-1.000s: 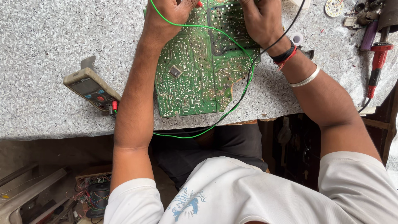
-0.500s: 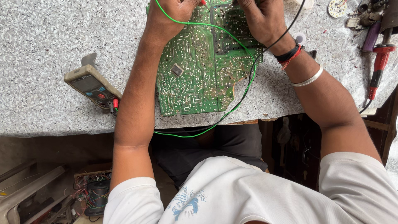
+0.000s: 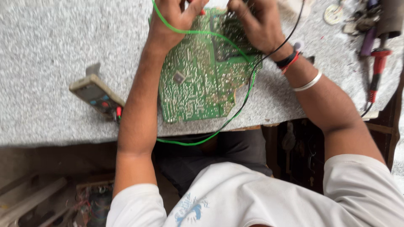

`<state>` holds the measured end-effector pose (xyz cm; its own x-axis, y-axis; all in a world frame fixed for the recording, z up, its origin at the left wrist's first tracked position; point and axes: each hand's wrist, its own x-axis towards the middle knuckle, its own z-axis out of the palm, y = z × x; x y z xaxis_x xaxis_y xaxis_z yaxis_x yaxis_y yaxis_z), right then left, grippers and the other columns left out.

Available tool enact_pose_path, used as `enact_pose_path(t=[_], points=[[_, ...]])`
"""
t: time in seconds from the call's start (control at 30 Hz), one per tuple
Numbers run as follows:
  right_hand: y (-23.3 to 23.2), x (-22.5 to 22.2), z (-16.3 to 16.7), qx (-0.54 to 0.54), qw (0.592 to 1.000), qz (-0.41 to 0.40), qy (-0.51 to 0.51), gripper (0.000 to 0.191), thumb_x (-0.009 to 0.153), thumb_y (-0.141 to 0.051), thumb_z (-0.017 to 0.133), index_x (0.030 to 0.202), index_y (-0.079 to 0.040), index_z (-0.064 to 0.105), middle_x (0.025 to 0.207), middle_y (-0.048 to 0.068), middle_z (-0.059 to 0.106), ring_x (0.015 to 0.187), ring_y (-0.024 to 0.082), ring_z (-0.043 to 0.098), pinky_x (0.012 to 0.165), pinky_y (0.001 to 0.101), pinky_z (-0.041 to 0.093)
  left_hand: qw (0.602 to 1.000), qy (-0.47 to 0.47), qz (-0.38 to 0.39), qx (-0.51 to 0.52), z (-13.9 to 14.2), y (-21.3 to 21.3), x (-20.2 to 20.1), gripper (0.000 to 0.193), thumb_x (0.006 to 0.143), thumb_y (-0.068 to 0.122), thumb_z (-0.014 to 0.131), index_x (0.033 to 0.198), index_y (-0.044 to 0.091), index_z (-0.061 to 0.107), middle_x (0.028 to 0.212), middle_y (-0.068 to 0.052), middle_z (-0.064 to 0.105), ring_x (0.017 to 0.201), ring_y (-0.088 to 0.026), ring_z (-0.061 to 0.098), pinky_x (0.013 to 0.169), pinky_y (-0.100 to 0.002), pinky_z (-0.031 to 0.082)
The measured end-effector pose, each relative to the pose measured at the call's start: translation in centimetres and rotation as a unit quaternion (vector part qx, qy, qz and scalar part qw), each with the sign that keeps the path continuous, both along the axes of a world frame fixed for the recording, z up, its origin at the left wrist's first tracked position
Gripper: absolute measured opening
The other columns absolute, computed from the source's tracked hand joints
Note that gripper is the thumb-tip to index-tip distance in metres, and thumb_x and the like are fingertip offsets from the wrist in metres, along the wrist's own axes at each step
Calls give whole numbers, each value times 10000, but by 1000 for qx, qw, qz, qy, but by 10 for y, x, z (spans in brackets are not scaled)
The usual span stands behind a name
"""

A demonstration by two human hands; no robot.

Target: The person tests a green circuit board on a workbench, holding multimeter probes in both hands and touching them to different points on the board while repositioning the board and the probes to check various components. A multimeter rests on the bench beside the board throughout.

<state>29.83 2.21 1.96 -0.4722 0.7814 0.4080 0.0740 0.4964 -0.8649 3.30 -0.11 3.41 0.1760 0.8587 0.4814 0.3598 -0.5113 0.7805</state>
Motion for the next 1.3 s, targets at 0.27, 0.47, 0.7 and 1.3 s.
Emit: enact_pose_path(t=[0.27, 0.47, 0.7, 1.3], points=[[-5, -6, 27, 107, 991, -27, -71, 213, 1100, -221, 710, 1087, -8, 722, 985, 64, 705, 982, 190, 630, 898, 356, 500, 999, 1, -16, -33, 21, -5, 2, 197, 1082, 223, 744, 1016, 39, 728, 827, -12, 757, 710, -40, 672, 594, -257, 470], [-7, -7, 26, 56, 996, -45, -52, 216, 1067, -238, 718, 1103, -26, 734, 1030, 75, 699, 975, 186, 650, 863, 337, 518, 997, 18, 16, -78, 23, -8, 4, 186, 1033, 231, 747, 969, 57, 741, 771, 13, 745, 538, -15, 430, 483, -250, 304], [-7, -7, 21, 44, 995, -61, -62, 222, 1055, -256, 720, 1101, -40, 739, 1027, 71, 694, 944, 174, 650, 810, 324, 515, 997, 12, 11, -76, 26, -8, 5, 178, 1030, 223, 748, 972, 55, 746, 755, 15, 735, 555, -2, 464, 489, -246, 316], [-6, -7, 21, 46, 994, -63, -70, 213, 1049, -252, 722, 1090, -44, 744, 990, 55, 691, 907, 170, 623, 781, 317, 490, 996, 26, 21, -79, 22, -7, 6, 188, 1025, 245, 744, 967, 66, 745, 752, 23, 737, 536, -6, 446, 483, -239, 314]])
